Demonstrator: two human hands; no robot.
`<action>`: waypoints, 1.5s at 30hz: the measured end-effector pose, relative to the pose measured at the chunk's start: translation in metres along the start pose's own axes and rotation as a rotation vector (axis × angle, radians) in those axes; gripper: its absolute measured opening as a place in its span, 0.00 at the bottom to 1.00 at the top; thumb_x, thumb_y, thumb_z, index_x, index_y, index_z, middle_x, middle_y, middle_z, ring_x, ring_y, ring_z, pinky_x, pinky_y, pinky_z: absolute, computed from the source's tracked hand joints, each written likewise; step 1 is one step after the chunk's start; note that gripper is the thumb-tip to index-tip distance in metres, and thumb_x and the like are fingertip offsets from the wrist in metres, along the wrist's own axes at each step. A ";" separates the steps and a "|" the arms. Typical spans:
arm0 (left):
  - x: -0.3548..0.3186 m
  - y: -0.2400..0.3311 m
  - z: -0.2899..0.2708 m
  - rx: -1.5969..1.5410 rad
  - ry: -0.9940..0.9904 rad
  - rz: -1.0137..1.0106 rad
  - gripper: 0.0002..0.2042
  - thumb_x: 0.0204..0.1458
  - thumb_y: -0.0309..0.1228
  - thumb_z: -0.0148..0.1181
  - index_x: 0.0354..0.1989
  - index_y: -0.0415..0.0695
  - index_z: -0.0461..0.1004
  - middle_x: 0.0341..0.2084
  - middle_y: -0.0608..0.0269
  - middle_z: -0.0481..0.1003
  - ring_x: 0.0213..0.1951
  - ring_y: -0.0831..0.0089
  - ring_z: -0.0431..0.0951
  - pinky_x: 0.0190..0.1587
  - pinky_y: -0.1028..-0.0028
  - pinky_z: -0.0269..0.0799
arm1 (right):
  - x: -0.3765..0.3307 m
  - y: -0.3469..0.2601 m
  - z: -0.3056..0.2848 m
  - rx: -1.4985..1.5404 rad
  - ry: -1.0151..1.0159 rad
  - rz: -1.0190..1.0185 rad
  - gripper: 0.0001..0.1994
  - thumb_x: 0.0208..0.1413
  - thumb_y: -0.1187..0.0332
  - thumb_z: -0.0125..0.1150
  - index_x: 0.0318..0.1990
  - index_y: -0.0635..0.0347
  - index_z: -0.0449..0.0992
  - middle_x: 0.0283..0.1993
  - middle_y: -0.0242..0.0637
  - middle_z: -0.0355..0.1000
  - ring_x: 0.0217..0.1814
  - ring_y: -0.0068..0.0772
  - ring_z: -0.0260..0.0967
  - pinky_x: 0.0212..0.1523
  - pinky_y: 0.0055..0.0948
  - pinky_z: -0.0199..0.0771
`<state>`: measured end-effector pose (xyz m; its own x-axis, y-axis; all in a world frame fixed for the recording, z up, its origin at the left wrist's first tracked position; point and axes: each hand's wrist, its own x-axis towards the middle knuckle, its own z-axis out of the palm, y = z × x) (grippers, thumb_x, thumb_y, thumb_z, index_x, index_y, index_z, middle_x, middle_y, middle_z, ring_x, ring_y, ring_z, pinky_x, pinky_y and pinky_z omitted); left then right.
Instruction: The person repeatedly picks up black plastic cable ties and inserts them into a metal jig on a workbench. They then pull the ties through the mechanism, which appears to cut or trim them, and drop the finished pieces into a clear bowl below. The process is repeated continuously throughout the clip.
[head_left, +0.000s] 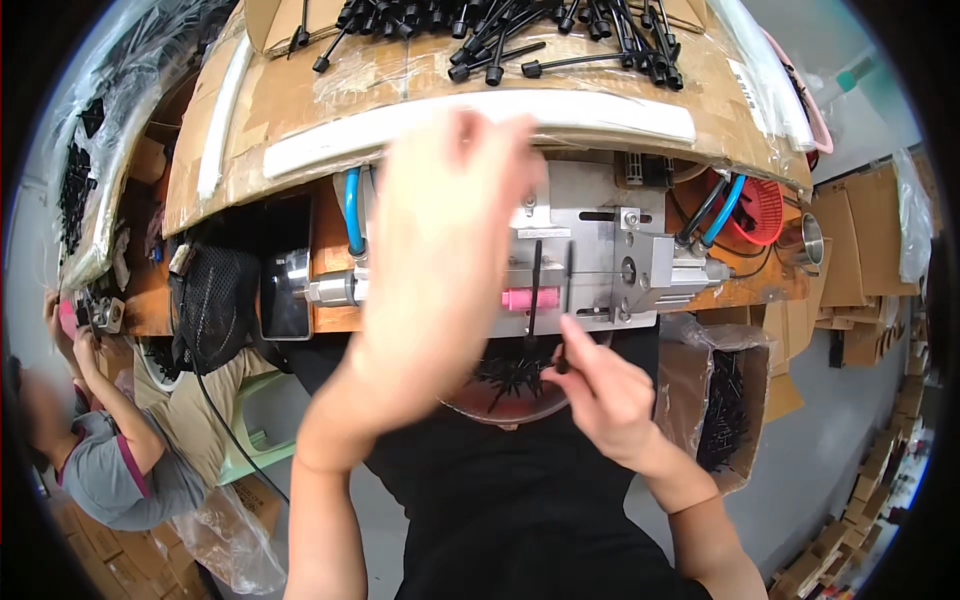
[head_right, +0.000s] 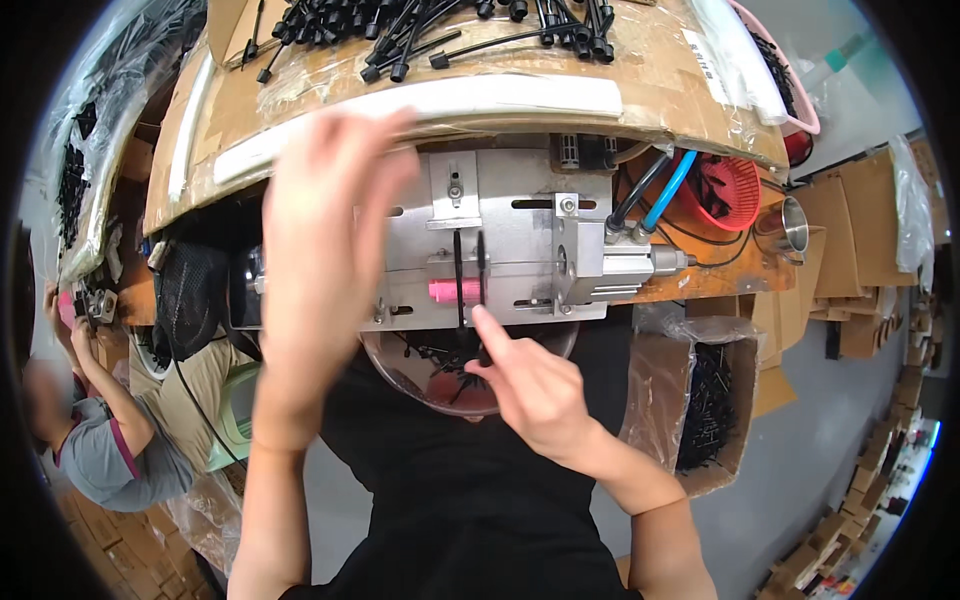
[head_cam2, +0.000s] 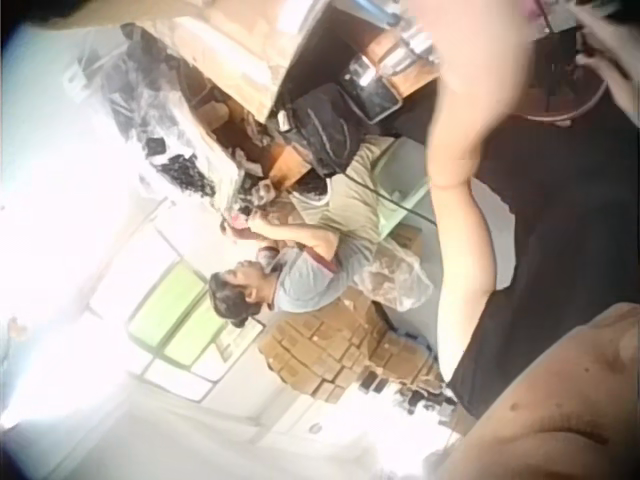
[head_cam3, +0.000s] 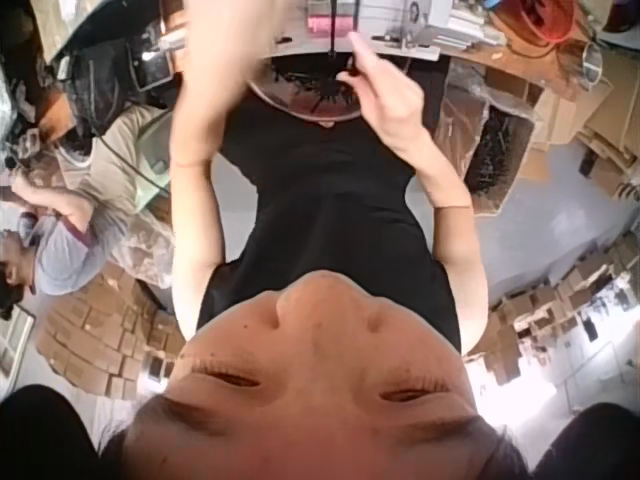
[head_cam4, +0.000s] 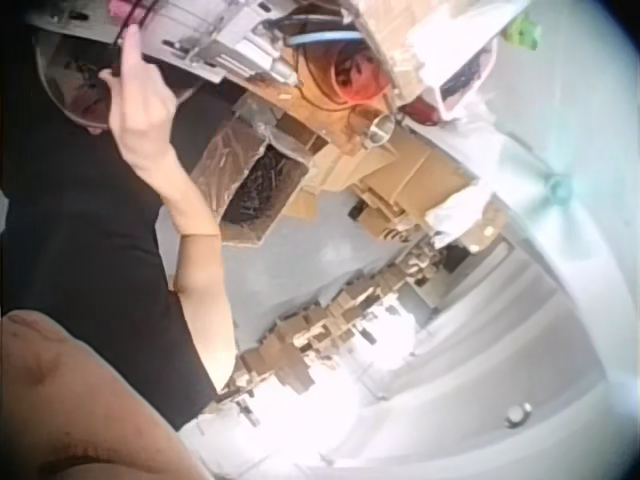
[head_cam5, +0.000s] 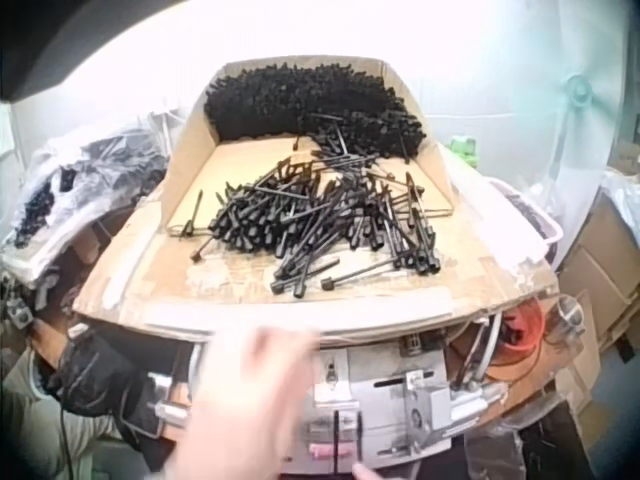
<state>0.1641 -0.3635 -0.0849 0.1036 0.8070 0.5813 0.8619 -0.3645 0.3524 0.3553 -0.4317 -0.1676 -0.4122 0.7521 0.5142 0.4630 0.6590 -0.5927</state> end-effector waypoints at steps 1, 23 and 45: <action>0.024 -0.021 0.010 0.016 0.072 0.077 0.14 0.53 0.27 0.61 0.48 0.40 0.75 0.37 0.53 0.72 0.42 0.58 0.73 0.46 0.67 0.69 | -0.006 0.001 0.010 0.011 -0.005 0.003 0.33 0.43 0.82 0.70 0.61 0.71 0.68 0.26 0.39 0.71 0.24 0.32 0.68 0.27 0.29 0.70; -0.019 -0.020 -0.038 -0.386 -0.039 -0.063 0.23 0.41 0.14 0.66 0.51 0.39 0.76 0.36 0.65 0.75 0.37 0.77 0.72 0.43 0.77 0.69 | 0.229 0.044 -0.053 -0.739 -0.247 -0.313 0.07 0.56 0.71 0.61 0.41 0.61 0.79 0.31 0.48 0.77 0.32 0.43 0.76 0.30 0.33 0.74; -0.061 -0.017 -0.021 -0.309 0.120 0.034 0.15 0.37 0.16 0.68 0.37 0.41 0.78 0.34 0.61 0.76 0.35 0.63 0.75 0.39 0.69 0.72 | 0.205 0.008 -0.061 -0.001 -0.296 -0.553 0.04 0.47 0.72 0.65 0.30 0.59 0.75 0.35 0.38 0.73 0.40 0.41 0.71 0.41 0.36 0.69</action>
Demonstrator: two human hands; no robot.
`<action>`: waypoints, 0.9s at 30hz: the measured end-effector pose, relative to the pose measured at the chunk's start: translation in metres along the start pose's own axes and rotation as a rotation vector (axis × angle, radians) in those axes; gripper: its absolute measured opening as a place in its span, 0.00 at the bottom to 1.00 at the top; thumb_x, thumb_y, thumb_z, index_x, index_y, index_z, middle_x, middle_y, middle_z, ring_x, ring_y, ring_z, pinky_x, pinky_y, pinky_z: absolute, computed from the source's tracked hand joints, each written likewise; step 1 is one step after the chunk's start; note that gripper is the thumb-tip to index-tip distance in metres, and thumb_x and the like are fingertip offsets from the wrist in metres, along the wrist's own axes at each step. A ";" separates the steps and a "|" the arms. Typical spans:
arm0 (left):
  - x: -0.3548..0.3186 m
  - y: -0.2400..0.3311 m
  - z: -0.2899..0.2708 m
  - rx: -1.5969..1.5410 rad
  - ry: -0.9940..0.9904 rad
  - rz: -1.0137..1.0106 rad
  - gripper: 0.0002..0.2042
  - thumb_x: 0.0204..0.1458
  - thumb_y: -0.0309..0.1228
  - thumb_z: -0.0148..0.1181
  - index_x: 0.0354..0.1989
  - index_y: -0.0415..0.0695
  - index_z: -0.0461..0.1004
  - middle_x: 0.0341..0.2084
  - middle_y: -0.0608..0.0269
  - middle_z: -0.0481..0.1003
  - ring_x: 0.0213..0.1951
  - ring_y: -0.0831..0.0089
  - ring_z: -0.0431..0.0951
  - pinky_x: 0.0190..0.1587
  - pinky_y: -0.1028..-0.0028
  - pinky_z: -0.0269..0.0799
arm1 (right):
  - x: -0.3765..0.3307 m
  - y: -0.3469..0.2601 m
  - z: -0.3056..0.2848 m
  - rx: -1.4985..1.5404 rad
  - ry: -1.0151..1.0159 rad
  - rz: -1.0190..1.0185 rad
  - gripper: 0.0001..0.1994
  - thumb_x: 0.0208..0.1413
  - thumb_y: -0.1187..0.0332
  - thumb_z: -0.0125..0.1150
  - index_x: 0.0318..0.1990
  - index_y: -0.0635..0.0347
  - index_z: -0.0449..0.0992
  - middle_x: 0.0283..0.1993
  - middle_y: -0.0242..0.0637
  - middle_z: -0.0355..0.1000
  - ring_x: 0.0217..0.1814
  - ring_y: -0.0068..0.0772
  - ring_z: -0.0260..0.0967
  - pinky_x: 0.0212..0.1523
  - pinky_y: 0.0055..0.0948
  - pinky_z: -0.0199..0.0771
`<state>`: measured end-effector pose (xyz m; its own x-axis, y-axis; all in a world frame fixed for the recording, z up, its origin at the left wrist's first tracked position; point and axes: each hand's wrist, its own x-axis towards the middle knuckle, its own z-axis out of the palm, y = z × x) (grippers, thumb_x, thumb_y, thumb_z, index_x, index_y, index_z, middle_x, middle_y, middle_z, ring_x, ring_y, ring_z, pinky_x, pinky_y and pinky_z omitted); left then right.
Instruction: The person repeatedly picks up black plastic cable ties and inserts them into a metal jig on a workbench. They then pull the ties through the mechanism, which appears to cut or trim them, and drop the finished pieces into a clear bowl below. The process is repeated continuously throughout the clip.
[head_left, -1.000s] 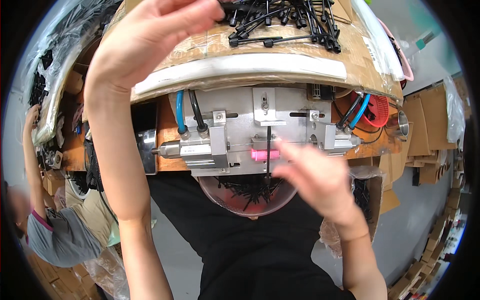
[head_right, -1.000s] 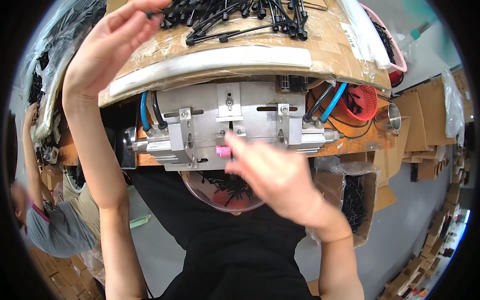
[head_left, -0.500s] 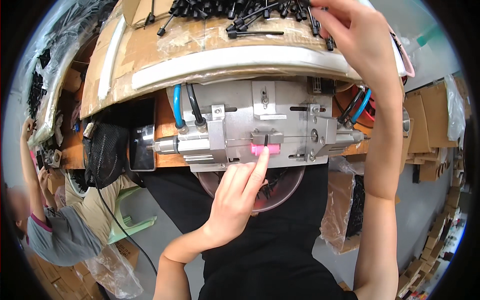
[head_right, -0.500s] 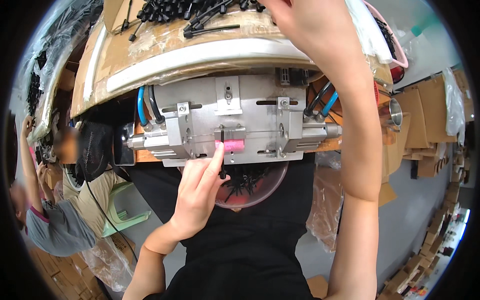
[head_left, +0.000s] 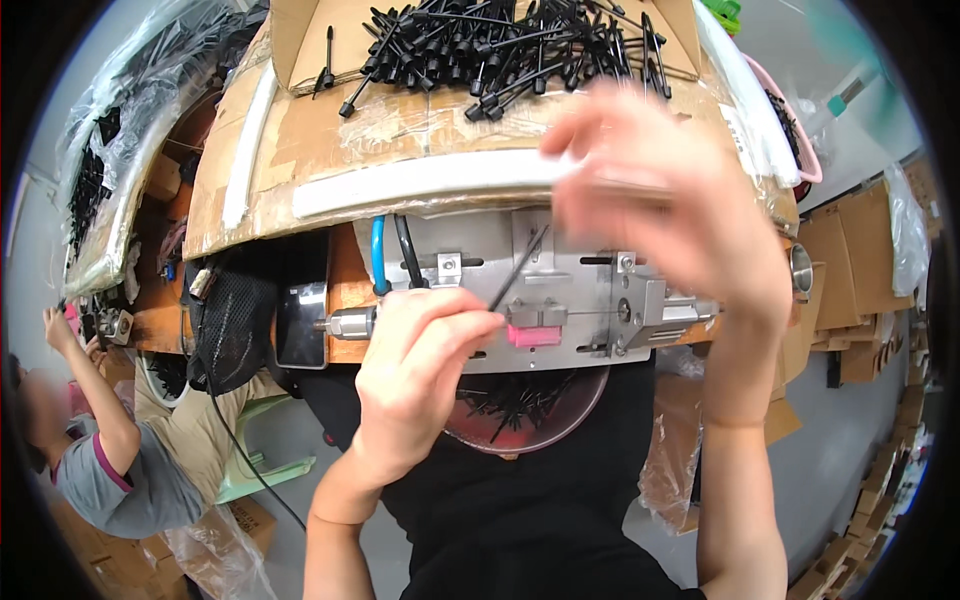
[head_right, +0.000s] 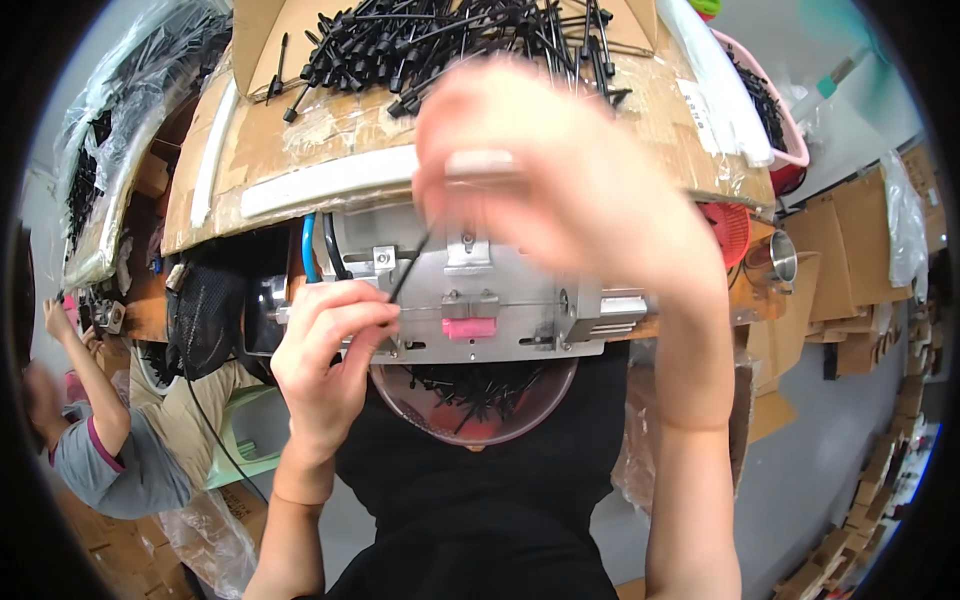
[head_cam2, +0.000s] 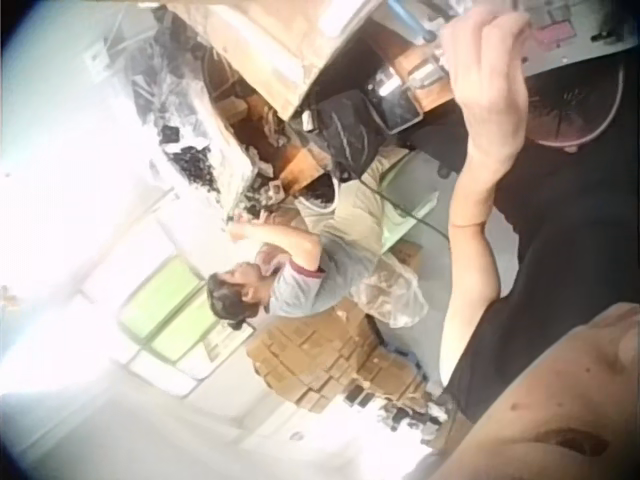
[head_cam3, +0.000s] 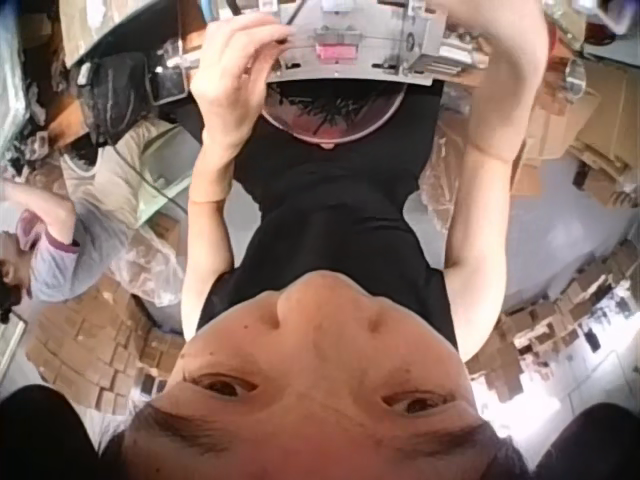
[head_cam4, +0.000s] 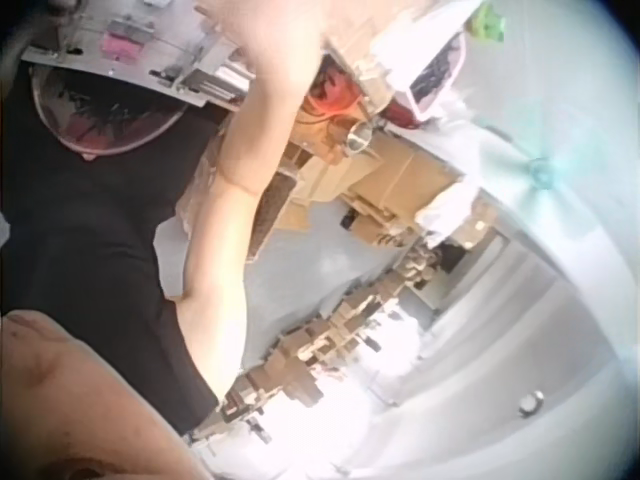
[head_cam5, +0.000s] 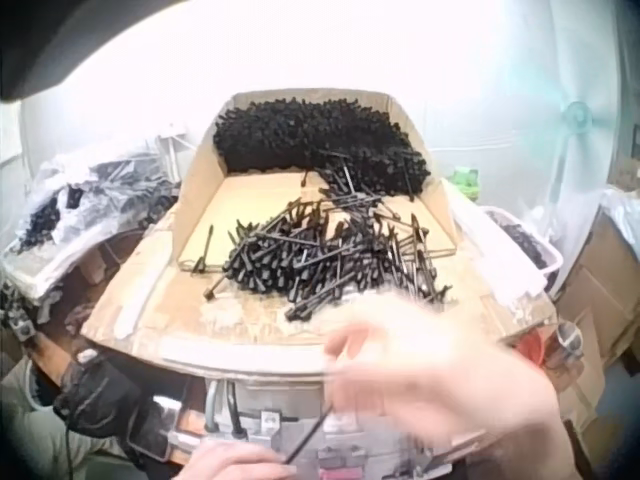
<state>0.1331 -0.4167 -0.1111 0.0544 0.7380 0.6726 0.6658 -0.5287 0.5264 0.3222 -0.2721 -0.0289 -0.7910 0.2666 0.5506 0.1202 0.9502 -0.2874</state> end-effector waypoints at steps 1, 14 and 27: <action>0.006 0.000 0.001 -0.077 -0.057 0.035 0.15 0.38 0.16 0.67 0.37 0.41 0.78 0.35 0.60 0.76 0.36 0.63 0.75 0.39 0.69 0.72 | -0.016 -0.014 -0.002 0.052 -0.100 0.018 0.04 0.47 0.73 0.65 0.29 0.60 0.75 0.35 0.38 0.72 0.40 0.40 0.70 0.42 0.35 0.69; 0.144 -0.061 0.038 0.251 -0.186 0.060 0.12 0.48 0.19 0.62 0.42 0.40 0.74 0.33 0.55 0.77 0.35 0.63 0.79 0.39 0.68 0.73 | -0.175 0.161 -0.202 -0.709 0.149 0.782 0.09 0.57 0.75 0.59 0.44 0.65 0.77 0.31 0.41 0.74 0.32 0.28 0.70 0.38 0.28 0.71; 0.042 -0.009 -0.008 0.257 -0.049 -0.053 0.32 0.38 0.19 0.71 0.58 0.44 0.73 0.28 0.63 0.71 0.30 0.70 0.70 0.36 0.71 0.70 | 0.002 0.056 -0.013 -0.572 -0.274 0.166 0.07 0.51 0.67 0.64 0.36 0.59 0.79 0.30 0.46 0.76 0.35 0.46 0.76 0.37 0.41 0.76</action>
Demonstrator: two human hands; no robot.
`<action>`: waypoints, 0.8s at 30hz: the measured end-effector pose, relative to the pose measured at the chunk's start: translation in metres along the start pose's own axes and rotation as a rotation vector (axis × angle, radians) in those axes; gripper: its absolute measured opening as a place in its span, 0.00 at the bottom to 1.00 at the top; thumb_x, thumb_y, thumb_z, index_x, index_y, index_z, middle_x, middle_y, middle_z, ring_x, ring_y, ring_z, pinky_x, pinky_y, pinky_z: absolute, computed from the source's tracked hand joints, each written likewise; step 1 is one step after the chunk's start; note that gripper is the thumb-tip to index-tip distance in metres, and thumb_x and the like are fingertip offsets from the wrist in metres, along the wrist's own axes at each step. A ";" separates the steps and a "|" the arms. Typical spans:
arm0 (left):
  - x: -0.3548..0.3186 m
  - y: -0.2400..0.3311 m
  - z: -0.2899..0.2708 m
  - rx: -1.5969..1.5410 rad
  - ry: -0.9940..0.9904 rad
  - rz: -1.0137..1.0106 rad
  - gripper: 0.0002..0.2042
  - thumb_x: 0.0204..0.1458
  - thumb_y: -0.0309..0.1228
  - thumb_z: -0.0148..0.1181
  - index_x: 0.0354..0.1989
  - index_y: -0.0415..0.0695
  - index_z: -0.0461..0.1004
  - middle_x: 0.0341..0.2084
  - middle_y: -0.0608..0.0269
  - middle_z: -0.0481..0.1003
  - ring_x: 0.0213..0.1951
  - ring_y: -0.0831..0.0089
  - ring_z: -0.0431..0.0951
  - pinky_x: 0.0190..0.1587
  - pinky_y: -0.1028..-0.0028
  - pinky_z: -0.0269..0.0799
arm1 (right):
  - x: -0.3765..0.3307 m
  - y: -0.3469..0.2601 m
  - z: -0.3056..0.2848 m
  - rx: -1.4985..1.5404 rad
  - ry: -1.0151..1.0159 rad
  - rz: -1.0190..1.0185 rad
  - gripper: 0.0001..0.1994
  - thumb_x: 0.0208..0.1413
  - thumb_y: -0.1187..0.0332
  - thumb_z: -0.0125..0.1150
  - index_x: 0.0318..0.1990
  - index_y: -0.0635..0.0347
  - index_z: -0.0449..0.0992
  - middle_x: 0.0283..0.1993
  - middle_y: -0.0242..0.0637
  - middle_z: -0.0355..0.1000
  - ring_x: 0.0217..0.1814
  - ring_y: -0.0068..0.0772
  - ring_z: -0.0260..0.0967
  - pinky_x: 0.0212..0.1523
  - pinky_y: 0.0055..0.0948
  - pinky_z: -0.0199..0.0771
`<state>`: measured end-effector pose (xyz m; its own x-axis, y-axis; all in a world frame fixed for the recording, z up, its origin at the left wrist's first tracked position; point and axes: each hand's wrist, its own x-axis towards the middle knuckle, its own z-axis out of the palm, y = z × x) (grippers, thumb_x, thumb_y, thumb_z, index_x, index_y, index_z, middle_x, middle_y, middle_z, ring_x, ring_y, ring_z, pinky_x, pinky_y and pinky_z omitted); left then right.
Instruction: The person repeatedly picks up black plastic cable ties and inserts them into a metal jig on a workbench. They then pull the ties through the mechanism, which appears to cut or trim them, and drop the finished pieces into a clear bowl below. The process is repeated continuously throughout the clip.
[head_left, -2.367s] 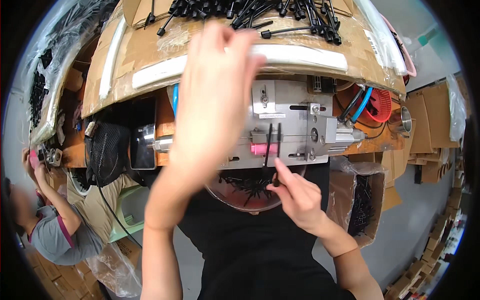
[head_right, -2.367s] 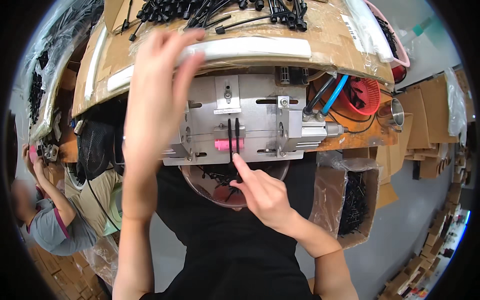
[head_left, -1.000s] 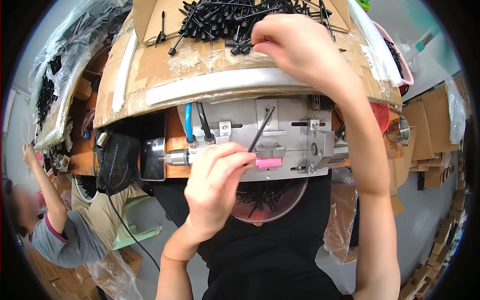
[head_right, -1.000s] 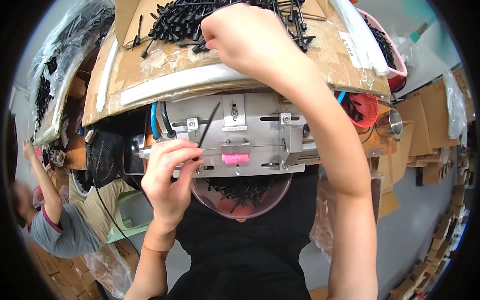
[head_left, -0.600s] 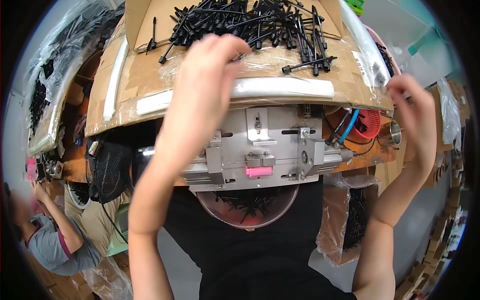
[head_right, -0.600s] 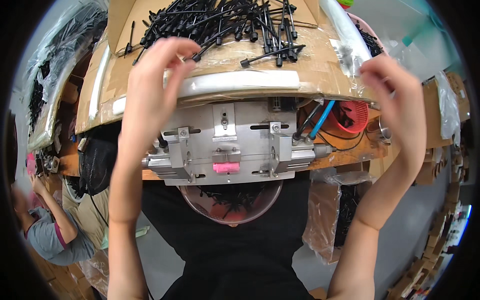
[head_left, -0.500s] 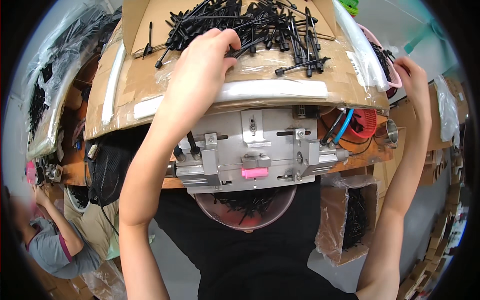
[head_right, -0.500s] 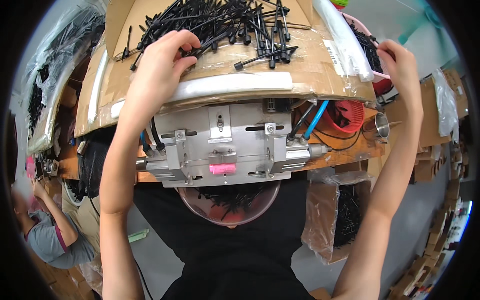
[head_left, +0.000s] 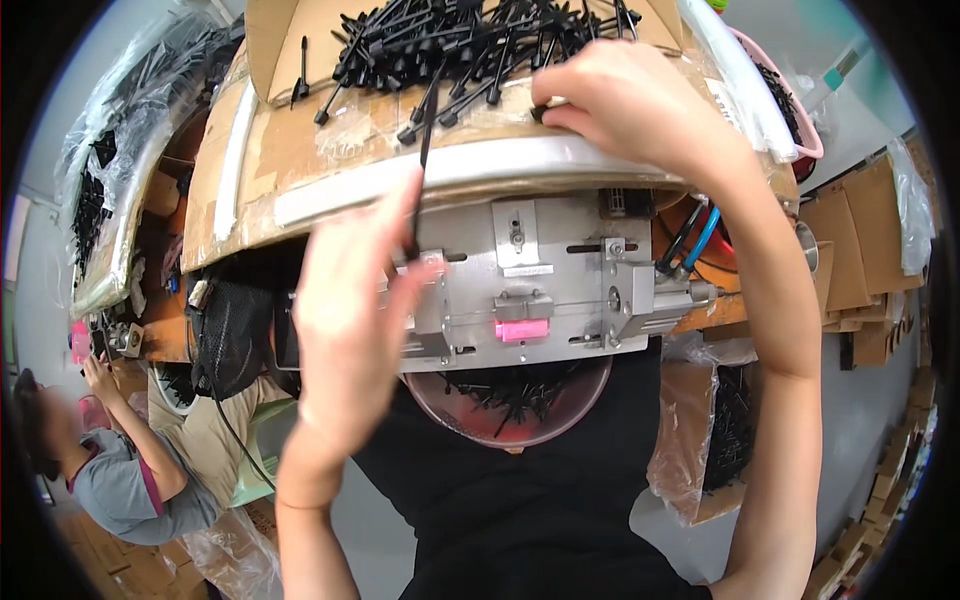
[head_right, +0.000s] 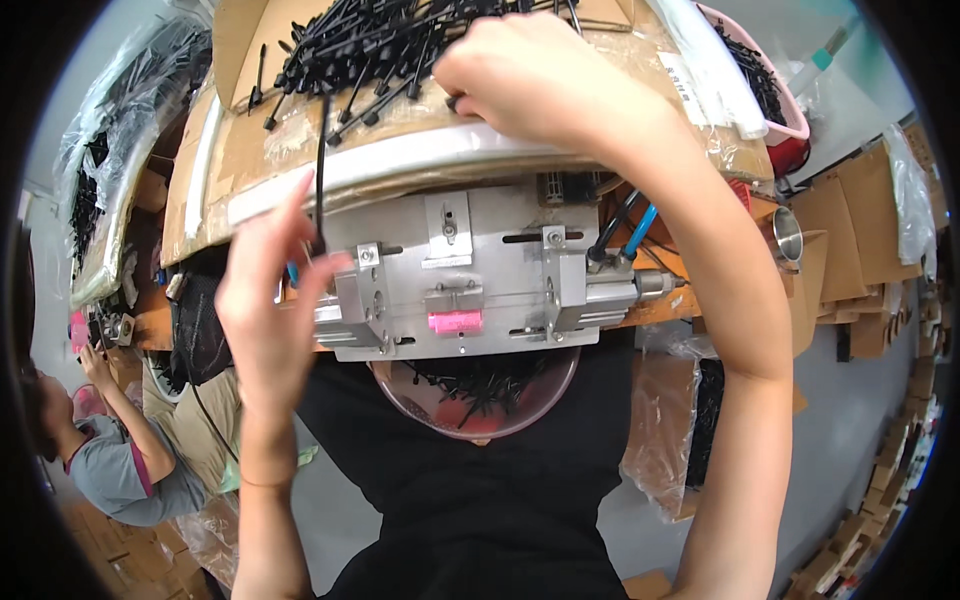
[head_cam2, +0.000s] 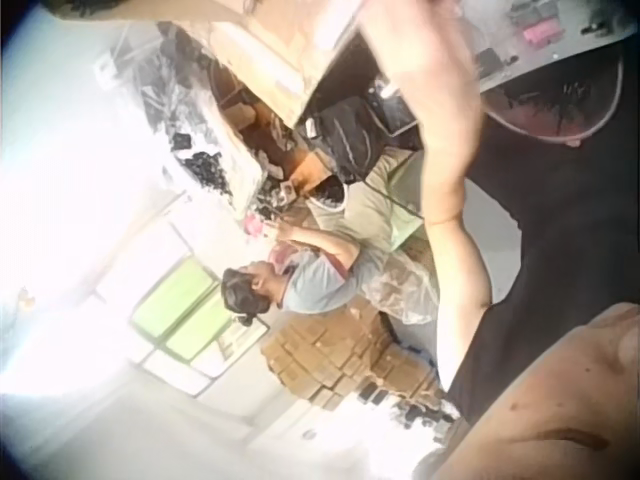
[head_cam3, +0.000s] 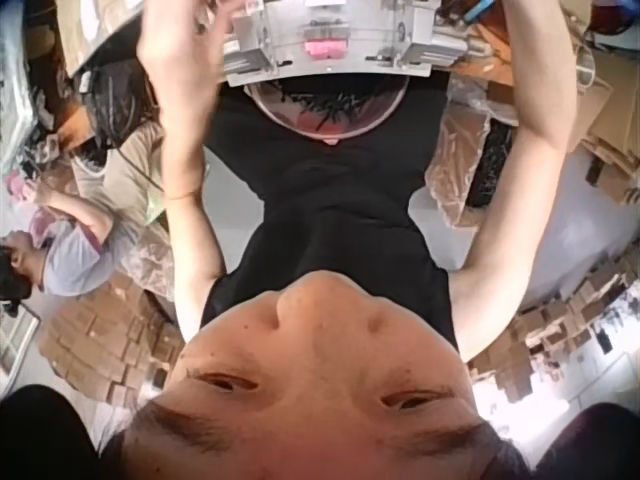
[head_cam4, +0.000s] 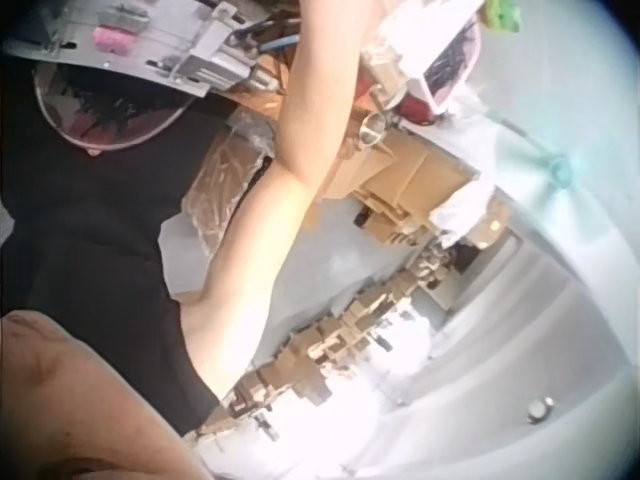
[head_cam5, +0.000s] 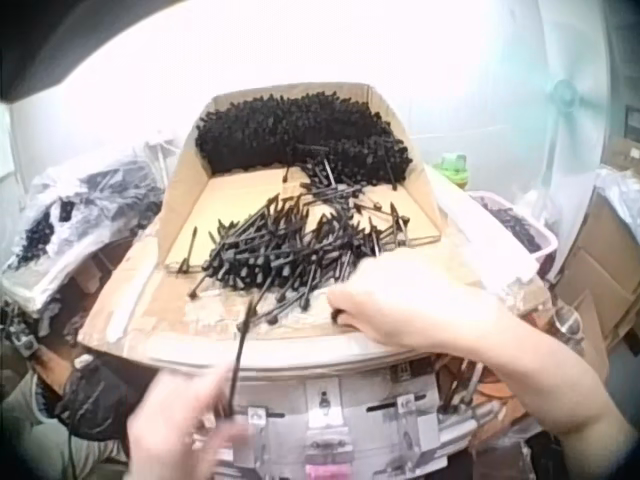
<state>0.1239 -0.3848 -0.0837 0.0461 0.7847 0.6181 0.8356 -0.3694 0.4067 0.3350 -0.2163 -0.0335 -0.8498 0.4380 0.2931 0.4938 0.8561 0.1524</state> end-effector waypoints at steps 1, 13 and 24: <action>-0.019 0.012 0.001 0.003 -0.048 0.012 0.35 0.36 0.19 0.72 0.60 0.41 0.71 0.28 0.62 0.70 0.31 0.69 0.70 0.36 0.70 0.69 | 0.002 0.002 0.000 0.120 0.086 -0.003 0.07 0.52 0.69 0.64 0.38 0.59 0.79 0.29 0.44 0.76 0.32 0.41 0.75 0.35 0.37 0.75; -0.108 0.057 0.064 0.092 -0.315 -0.013 0.34 0.45 0.26 0.67 0.63 0.32 0.63 0.33 0.60 0.68 0.36 0.65 0.69 0.41 0.66 0.68 | -0.115 -0.024 -0.059 1.023 0.646 0.356 0.14 0.67 0.69 0.52 0.53 0.69 0.71 0.44 0.47 0.75 0.39 0.28 0.72 0.36 0.21 0.69; -0.049 0.046 0.037 0.051 -0.266 0.070 0.28 0.44 0.21 0.59 0.59 0.34 0.68 0.34 0.58 0.68 0.40 0.64 0.71 0.44 0.70 0.70 | -0.150 -0.185 0.049 0.727 0.449 0.470 0.26 0.41 0.85 0.69 0.53 0.71 0.74 0.31 0.42 0.73 0.31 0.38 0.72 0.33 0.32 0.74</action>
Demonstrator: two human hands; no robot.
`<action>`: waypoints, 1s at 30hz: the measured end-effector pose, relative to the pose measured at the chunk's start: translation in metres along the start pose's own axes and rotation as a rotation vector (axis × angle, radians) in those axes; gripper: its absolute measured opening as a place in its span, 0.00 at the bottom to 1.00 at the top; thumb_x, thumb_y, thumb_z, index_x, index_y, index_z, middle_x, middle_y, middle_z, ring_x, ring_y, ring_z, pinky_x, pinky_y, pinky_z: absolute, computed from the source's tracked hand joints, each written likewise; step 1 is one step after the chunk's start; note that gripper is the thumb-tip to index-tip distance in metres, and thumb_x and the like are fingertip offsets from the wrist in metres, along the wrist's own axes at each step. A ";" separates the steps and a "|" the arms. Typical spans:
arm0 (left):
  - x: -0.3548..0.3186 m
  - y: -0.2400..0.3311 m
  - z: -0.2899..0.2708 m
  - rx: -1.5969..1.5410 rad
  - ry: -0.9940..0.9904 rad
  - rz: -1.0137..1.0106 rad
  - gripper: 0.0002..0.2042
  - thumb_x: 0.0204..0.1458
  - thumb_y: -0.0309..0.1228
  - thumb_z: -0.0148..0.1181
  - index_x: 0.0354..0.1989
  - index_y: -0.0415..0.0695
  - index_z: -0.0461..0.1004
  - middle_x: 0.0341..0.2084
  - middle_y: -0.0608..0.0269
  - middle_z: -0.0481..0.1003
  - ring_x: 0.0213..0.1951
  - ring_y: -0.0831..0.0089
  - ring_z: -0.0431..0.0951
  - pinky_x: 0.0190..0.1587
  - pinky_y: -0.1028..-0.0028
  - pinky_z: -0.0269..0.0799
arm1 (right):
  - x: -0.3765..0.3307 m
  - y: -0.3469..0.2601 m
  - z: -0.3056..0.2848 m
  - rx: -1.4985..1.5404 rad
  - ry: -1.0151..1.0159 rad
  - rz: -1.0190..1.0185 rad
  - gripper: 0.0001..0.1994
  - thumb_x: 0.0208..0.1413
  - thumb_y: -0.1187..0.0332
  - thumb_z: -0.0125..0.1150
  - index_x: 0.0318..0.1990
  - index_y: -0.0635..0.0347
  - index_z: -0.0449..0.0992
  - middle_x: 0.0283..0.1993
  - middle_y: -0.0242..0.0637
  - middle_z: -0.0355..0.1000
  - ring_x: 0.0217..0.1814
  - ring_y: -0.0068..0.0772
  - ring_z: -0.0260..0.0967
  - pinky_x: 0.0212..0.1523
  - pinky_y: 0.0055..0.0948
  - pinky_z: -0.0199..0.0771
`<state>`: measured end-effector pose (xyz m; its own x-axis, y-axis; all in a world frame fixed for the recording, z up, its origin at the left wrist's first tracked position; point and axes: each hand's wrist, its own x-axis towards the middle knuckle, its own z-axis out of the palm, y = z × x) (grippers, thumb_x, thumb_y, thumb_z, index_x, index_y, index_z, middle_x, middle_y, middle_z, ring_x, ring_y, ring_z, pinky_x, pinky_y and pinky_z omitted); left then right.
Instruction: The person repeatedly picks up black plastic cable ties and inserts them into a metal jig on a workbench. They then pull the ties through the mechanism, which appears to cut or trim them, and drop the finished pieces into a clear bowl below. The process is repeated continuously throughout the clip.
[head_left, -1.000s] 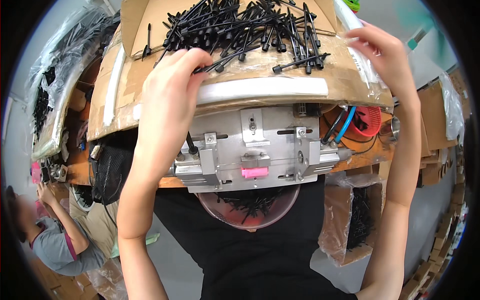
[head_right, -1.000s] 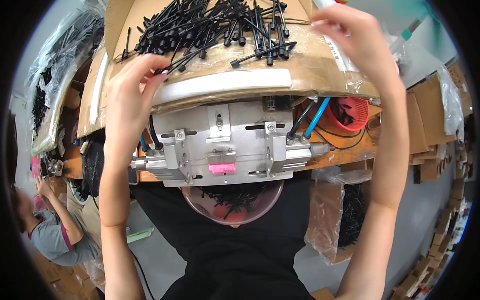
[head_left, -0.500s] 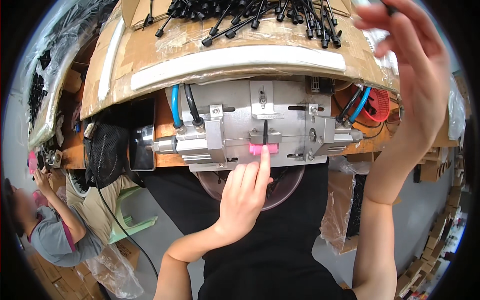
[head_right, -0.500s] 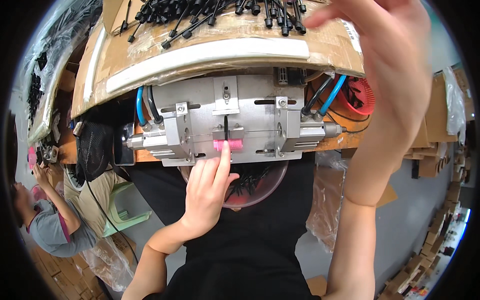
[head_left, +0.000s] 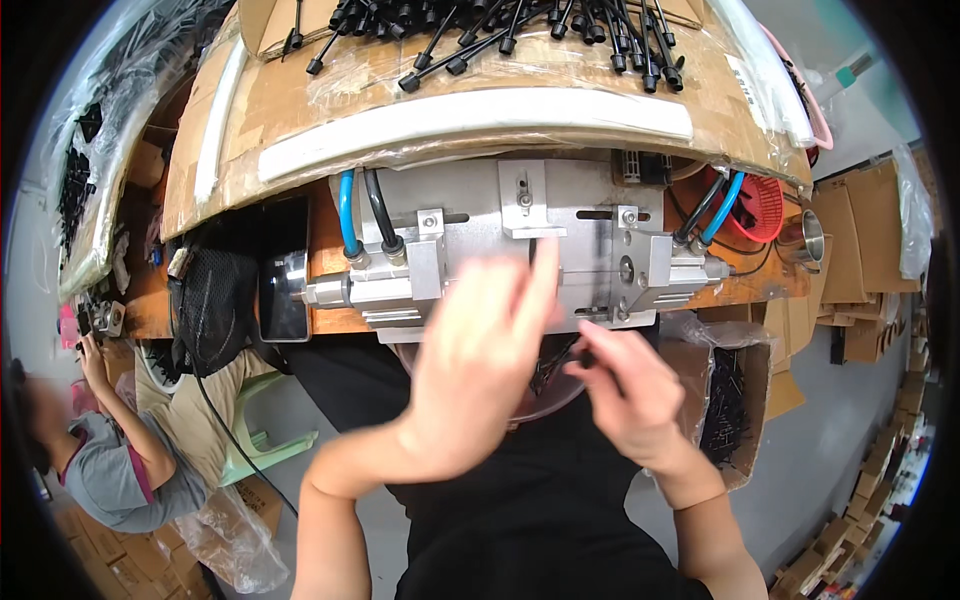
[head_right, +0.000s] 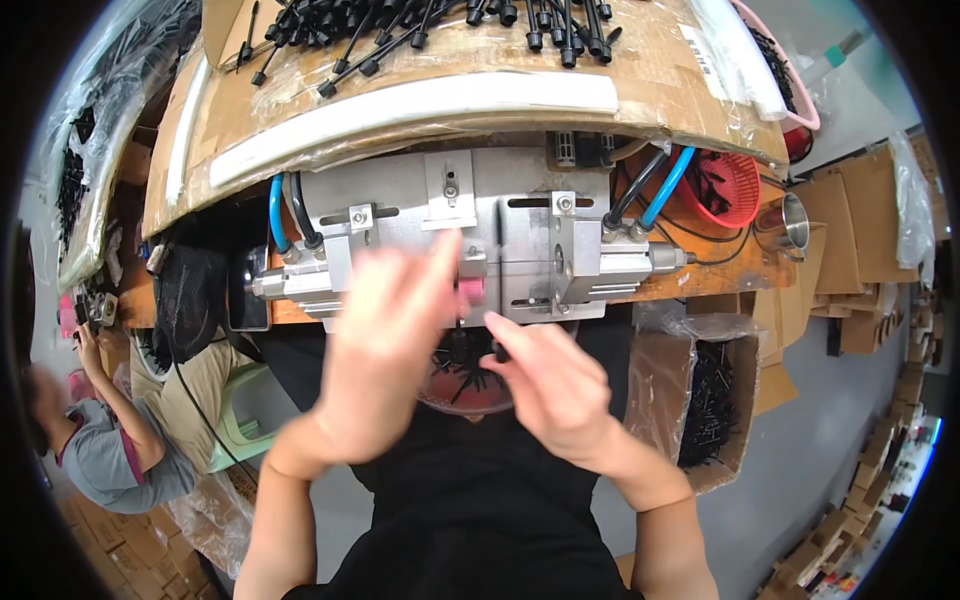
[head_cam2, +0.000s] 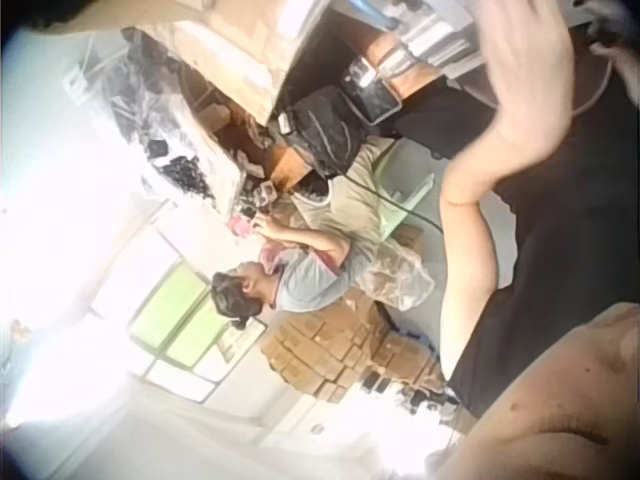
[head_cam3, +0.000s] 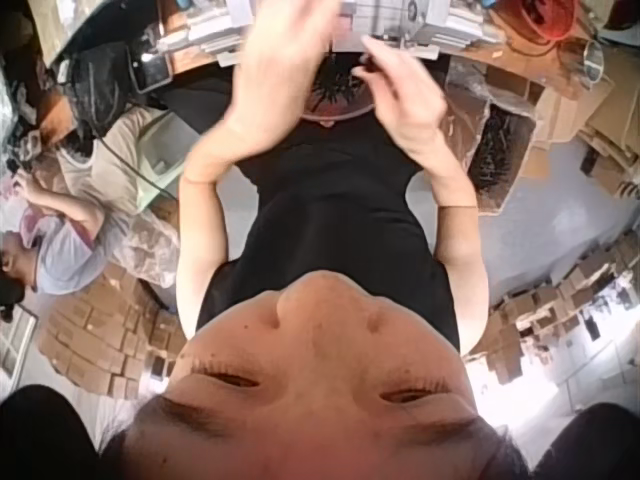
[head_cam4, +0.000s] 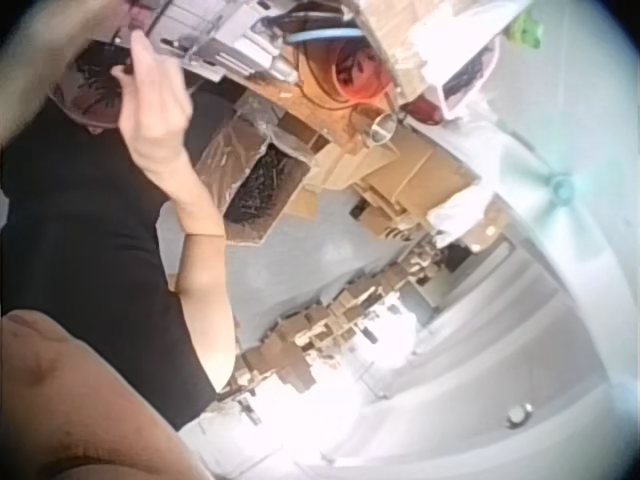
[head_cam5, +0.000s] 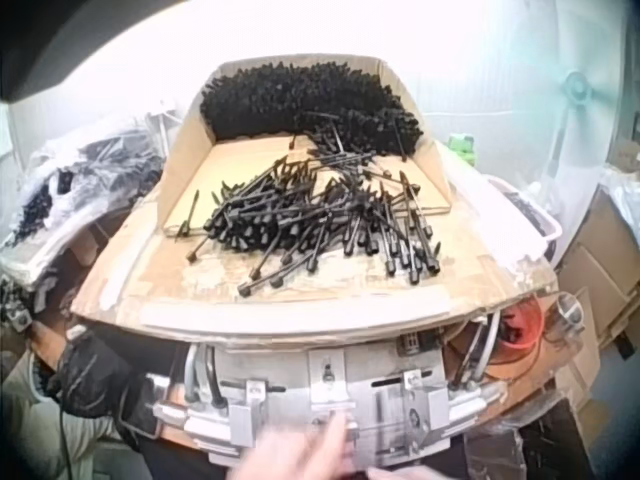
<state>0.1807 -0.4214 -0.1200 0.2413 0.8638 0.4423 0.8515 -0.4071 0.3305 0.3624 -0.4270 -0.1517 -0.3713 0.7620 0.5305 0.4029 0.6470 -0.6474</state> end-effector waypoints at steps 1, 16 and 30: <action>0.027 -0.012 -0.009 0.054 0.116 0.070 0.25 0.43 0.21 0.59 0.55 0.34 0.69 0.35 0.55 0.68 0.41 0.63 0.71 0.44 0.68 0.70 | -0.006 0.000 0.010 -0.014 -0.017 0.015 0.28 0.41 0.85 0.69 0.55 0.71 0.73 0.30 0.42 0.73 0.30 0.37 0.71 0.32 0.32 0.73; 0.125 -0.094 -0.056 -0.041 0.015 0.320 0.06 0.52 0.22 0.59 0.39 0.40 0.75 0.31 0.59 0.72 0.34 0.65 0.73 0.38 0.68 0.69 | -0.007 0.013 0.042 -0.019 -0.091 0.029 0.33 0.42 0.81 0.71 0.61 0.67 0.69 0.25 0.36 0.67 0.26 0.32 0.65 0.28 0.31 0.68; 0.040 -0.060 -0.070 -0.458 -0.020 -0.049 0.16 0.42 0.17 0.66 0.42 0.38 0.77 0.34 0.60 0.74 0.36 0.73 0.72 0.42 0.75 0.69 | -0.003 0.008 0.028 -0.046 -0.163 -0.105 0.17 0.38 0.81 0.72 0.40 0.66 0.79 0.31 0.38 0.73 0.30 0.36 0.71 0.31 0.30 0.74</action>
<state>0.1064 -0.3834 -0.0636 0.2184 0.8892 0.4020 0.5695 -0.4506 0.6874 0.3434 -0.4252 -0.1738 -0.5420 0.6787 0.4956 0.3915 0.7257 -0.5657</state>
